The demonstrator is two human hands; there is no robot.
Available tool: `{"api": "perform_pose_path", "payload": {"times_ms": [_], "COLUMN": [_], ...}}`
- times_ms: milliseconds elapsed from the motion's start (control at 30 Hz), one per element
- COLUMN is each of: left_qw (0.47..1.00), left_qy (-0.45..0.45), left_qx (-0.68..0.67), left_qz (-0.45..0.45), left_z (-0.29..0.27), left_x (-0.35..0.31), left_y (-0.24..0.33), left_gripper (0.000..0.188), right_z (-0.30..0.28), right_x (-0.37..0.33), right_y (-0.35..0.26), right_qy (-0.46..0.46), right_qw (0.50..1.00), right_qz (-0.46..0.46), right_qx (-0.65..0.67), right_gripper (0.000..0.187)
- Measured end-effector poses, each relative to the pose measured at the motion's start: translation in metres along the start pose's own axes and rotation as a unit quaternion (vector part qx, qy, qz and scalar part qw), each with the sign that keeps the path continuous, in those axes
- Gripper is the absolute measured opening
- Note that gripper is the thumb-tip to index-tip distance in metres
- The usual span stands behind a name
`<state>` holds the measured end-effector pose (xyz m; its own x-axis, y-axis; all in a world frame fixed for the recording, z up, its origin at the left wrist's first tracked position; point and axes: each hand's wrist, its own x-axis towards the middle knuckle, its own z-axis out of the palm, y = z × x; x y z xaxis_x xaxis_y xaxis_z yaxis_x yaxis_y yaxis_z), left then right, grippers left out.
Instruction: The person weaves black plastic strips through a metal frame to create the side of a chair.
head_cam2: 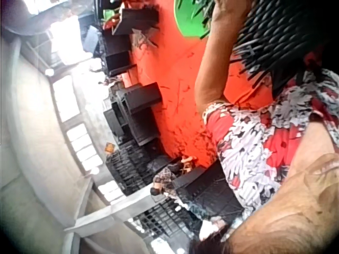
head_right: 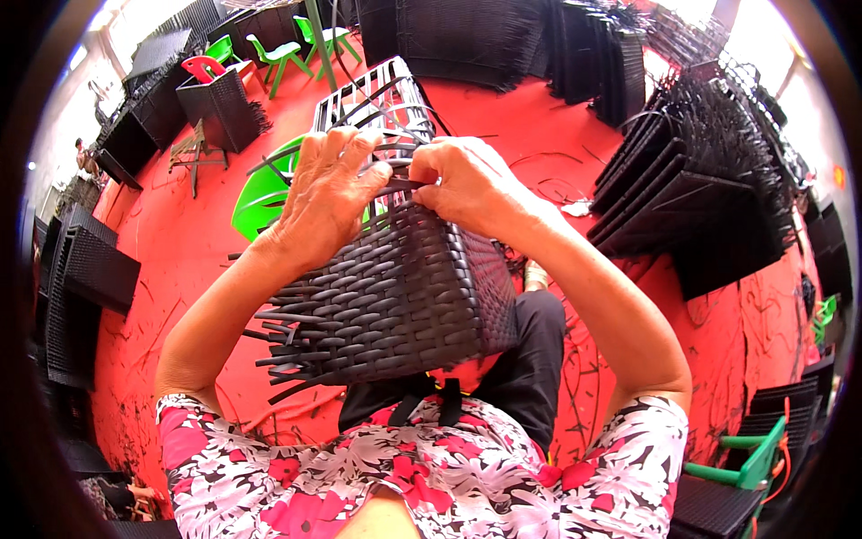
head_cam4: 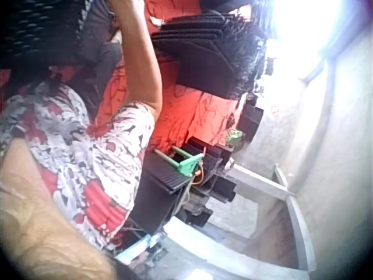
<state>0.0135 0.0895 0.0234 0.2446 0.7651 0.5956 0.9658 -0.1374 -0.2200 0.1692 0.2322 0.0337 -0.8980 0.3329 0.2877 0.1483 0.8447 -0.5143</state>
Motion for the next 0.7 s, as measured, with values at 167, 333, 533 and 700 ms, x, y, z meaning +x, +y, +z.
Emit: {"api": "perform_pose_path", "payload": {"times_ms": [167, 333, 533, 700], "left_qw": [0.999, 0.974, 0.822, 0.769], "left_qy": [0.013, -0.081, -0.112, -0.069], "left_qx": [0.032, -0.152, -0.442, -0.520], "left_qz": [0.039, -0.146, -0.342, -0.365], "left_z": [-0.023, -0.067, -0.127, -0.114], "left_x": [0.003, -0.001, -0.040, -0.048], "left_y": [0.001, -0.010, -0.041, -0.038], "left_gripper": [0.021, 0.019, 0.016, 0.012], "right_z": [-0.002, -0.008, -0.027, -0.041], "right_x": [0.011, 0.034, 0.041, 0.035], "right_y": [-0.008, -0.052, -0.074, -0.068], "right_qy": [-0.040, -0.127, -0.162, -0.153], "right_qw": [0.998, 0.978, 0.965, 0.974], "right_qz": [-0.034, -0.089, -0.107, -0.134], "right_qx": [0.022, 0.137, 0.176, 0.094], "right_gripper": [0.020, 0.021, 0.020, 0.017]}}
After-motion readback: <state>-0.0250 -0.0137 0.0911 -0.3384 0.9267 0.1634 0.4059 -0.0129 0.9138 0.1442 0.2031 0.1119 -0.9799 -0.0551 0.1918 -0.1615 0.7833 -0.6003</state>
